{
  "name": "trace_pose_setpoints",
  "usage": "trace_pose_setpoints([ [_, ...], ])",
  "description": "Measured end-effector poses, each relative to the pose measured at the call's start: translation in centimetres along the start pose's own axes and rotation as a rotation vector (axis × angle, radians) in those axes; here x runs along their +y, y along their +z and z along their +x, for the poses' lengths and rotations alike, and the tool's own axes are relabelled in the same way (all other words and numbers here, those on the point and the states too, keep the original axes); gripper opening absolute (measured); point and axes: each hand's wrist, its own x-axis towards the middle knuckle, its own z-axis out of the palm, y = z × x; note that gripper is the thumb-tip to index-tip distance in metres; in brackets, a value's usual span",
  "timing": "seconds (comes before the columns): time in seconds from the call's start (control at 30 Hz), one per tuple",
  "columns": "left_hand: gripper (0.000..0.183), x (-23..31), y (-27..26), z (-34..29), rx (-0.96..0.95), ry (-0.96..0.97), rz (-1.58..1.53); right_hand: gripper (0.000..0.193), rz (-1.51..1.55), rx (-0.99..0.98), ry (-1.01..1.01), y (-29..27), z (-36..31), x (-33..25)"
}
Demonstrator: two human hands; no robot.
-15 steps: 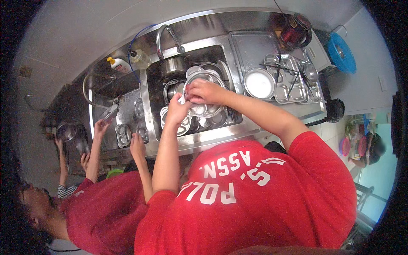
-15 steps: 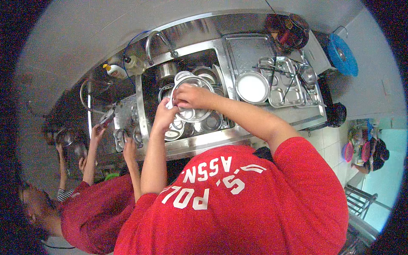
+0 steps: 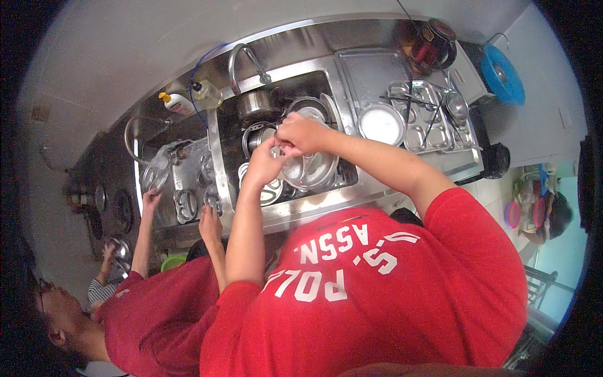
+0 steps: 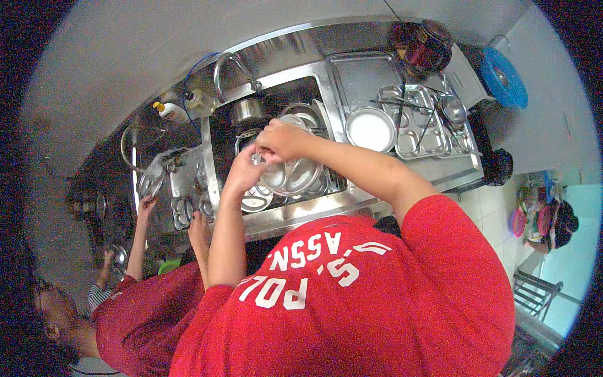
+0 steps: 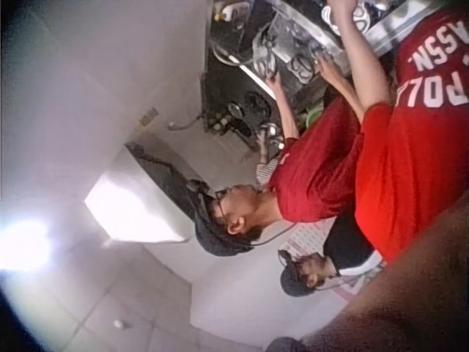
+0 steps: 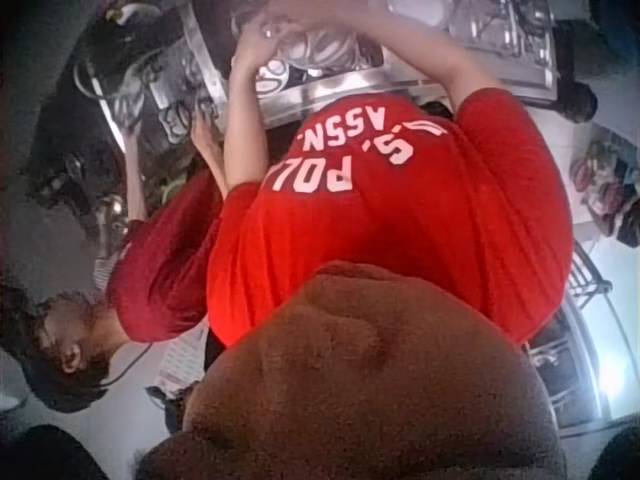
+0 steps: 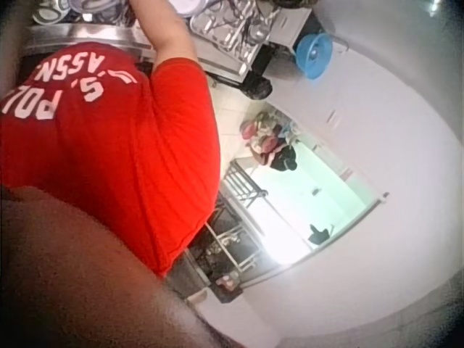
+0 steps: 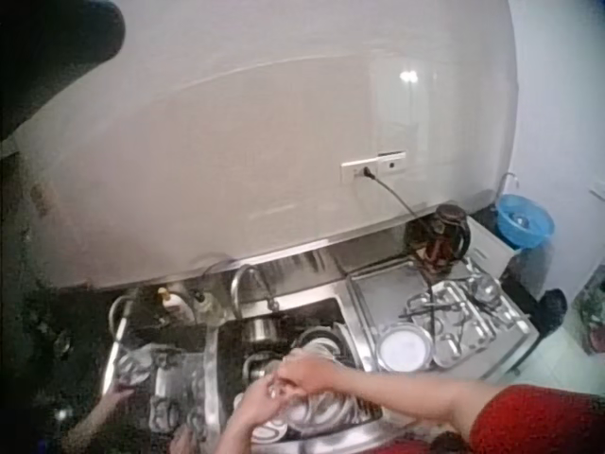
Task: The person washes metal trays and bowls in a sink by hand, using a pink sponge and soap to scrub them one at a time before stacking them.
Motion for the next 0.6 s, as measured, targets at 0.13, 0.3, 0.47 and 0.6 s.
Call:
trace_pose_setpoints([
  [0.13,0.036,-1.1,-0.8,0.2,-0.017,0.029,0.170,0.017,-0.257,-0.068,0.178,-1.1,-0.4,1.3],
  [0.3,0.036,0.6,-1.6,-0.1,0.020,-0.023,0.227,0.021,-0.247,0.136,0.276,-0.5,-1.9,1.6],
  [0.47,0.032,0.0,-2.0,0.0,0.129,-0.006,0.138,0.028,-0.043,0.474,0.587,0.2,-2.5,0.3],
  [0.6,0.027,-0.1,-1.8,-0.3,0.197,-0.026,0.163,0.031,0.241,0.422,0.953,1.4,-3.6,0.9],
])
